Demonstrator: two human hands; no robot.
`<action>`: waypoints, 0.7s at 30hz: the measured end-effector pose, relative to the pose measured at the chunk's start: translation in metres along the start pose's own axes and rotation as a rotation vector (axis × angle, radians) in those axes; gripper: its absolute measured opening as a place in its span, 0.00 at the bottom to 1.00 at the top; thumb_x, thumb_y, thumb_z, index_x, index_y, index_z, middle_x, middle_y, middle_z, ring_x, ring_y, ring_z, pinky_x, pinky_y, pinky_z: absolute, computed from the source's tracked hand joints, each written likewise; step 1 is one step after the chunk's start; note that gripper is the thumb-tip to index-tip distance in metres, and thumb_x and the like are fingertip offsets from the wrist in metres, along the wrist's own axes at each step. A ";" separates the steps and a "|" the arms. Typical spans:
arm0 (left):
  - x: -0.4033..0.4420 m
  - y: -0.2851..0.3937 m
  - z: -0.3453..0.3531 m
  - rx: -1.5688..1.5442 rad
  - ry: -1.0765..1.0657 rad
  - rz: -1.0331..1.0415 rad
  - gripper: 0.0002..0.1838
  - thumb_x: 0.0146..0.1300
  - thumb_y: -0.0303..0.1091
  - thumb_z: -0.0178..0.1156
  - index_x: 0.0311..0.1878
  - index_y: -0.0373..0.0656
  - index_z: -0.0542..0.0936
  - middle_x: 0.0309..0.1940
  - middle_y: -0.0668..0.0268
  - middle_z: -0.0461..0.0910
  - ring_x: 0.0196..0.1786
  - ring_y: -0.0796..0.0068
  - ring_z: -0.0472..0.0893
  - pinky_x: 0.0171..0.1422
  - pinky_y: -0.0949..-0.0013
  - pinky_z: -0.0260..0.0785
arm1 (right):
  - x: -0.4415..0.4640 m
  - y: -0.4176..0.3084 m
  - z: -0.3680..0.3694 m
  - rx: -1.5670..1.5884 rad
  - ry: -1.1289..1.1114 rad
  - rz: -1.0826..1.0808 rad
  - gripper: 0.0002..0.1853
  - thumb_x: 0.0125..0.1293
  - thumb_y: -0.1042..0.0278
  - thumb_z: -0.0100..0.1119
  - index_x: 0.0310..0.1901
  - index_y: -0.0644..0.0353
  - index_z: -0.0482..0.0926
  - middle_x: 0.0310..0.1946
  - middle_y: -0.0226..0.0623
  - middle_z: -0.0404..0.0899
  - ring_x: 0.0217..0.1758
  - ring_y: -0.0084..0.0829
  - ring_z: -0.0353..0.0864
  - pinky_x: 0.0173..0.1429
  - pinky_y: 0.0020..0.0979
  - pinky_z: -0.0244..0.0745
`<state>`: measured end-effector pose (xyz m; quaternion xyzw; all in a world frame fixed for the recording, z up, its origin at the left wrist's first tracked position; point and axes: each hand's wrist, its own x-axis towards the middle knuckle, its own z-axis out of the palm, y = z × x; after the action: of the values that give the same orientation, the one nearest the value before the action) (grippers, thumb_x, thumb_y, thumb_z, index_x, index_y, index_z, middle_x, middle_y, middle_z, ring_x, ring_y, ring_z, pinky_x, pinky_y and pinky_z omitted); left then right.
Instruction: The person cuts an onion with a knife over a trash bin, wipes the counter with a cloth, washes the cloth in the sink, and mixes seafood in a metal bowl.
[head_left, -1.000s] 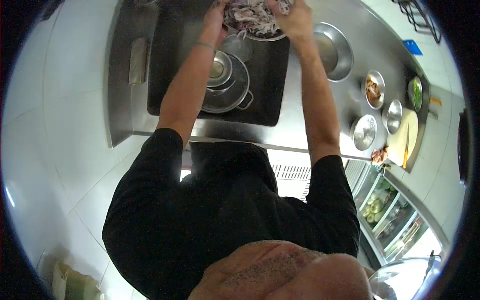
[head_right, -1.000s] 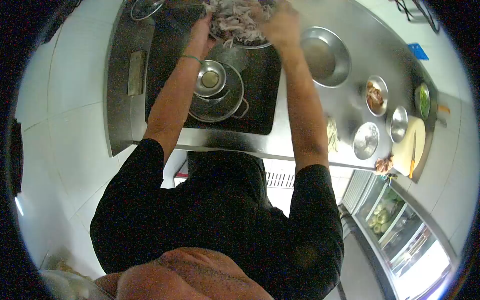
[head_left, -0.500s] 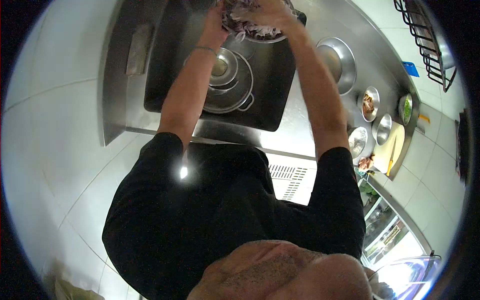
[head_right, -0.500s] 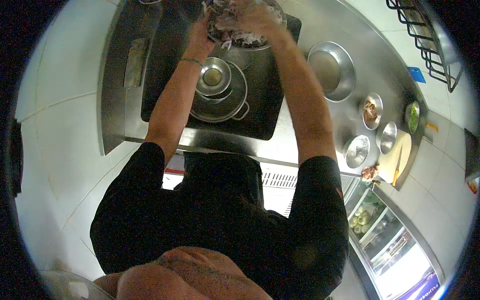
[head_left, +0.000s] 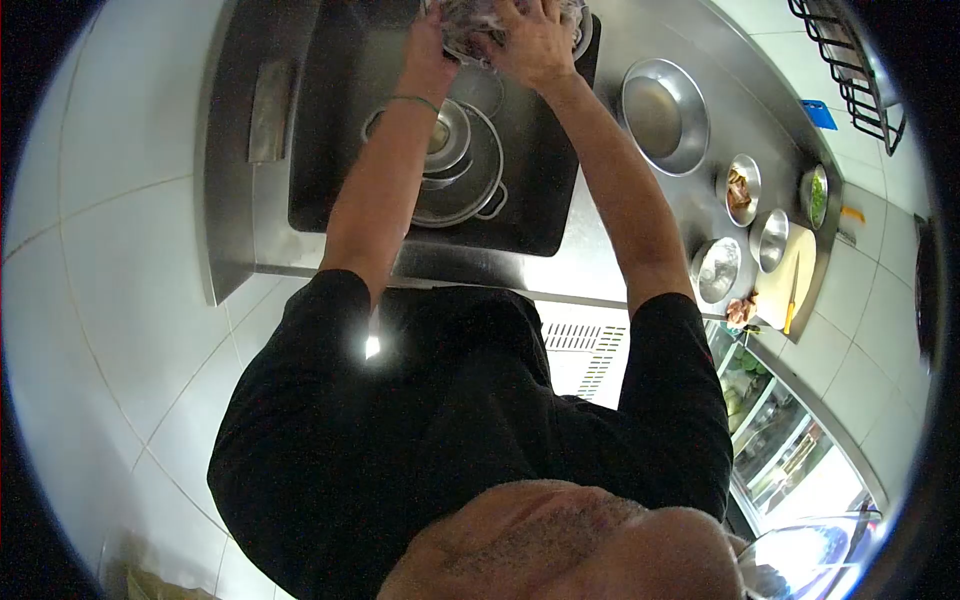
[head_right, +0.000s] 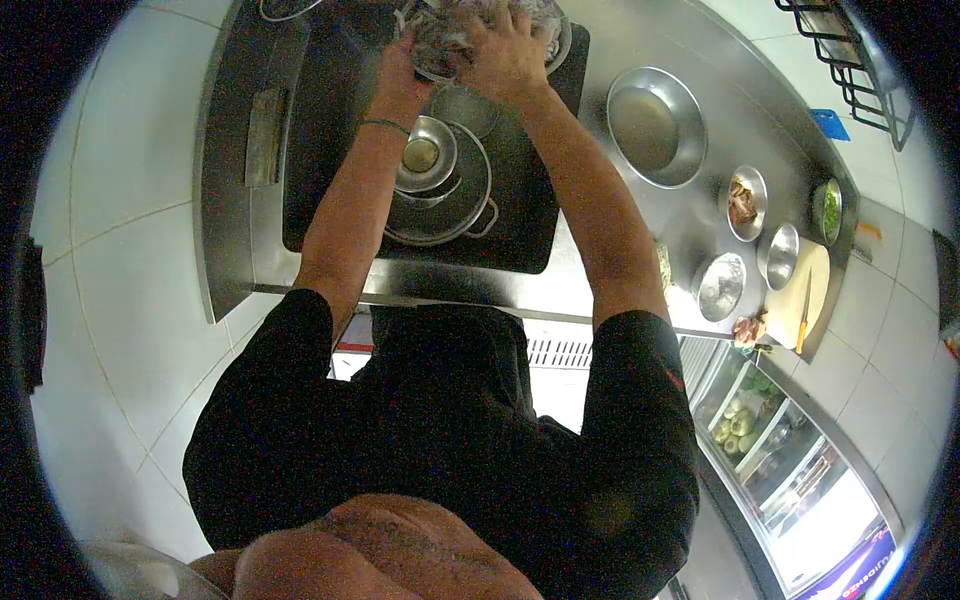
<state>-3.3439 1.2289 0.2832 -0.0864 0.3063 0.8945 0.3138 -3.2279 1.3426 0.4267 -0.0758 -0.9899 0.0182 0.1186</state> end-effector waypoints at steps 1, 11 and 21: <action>0.000 -0.002 -0.001 0.002 -0.011 0.016 0.20 0.81 0.41 0.46 0.63 0.38 0.76 0.57 0.54 0.83 0.58 0.53 0.83 0.62 0.47 0.79 | -0.002 -0.010 -0.018 0.066 -0.069 0.084 0.37 0.62 0.43 0.64 0.72 0.46 0.72 0.73 0.46 0.68 0.78 0.57 0.60 0.79 0.58 0.53; -0.018 -0.003 0.010 -0.017 -0.047 0.023 0.18 0.80 0.37 0.46 0.62 0.36 0.76 0.57 0.54 0.82 0.60 0.53 0.82 0.65 0.48 0.78 | 0.073 0.034 0.031 0.205 -0.478 0.217 0.29 0.59 0.36 0.64 0.54 0.48 0.86 0.59 0.43 0.82 0.66 0.45 0.77 0.68 0.49 0.71; -0.016 0.009 -0.006 0.005 -0.144 0.023 0.18 0.81 0.39 0.46 0.62 0.38 0.77 0.56 0.55 0.83 0.57 0.55 0.84 0.60 0.50 0.82 | 0.006 -0.003 -0.020 0.057 -0.053 -0.036 0.33 0.68 0.34 0.55 0.70 0.38 0.75 0.72 0.43 0.72 0.75 0.57 0.65 0.79 0.62 0.52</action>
<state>-3.3373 1.2116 0.2888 -0.0176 0.2865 0.9012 0.3248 -3.2291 1.3413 0.4477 -0.0538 -0.9929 0.0464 0.0949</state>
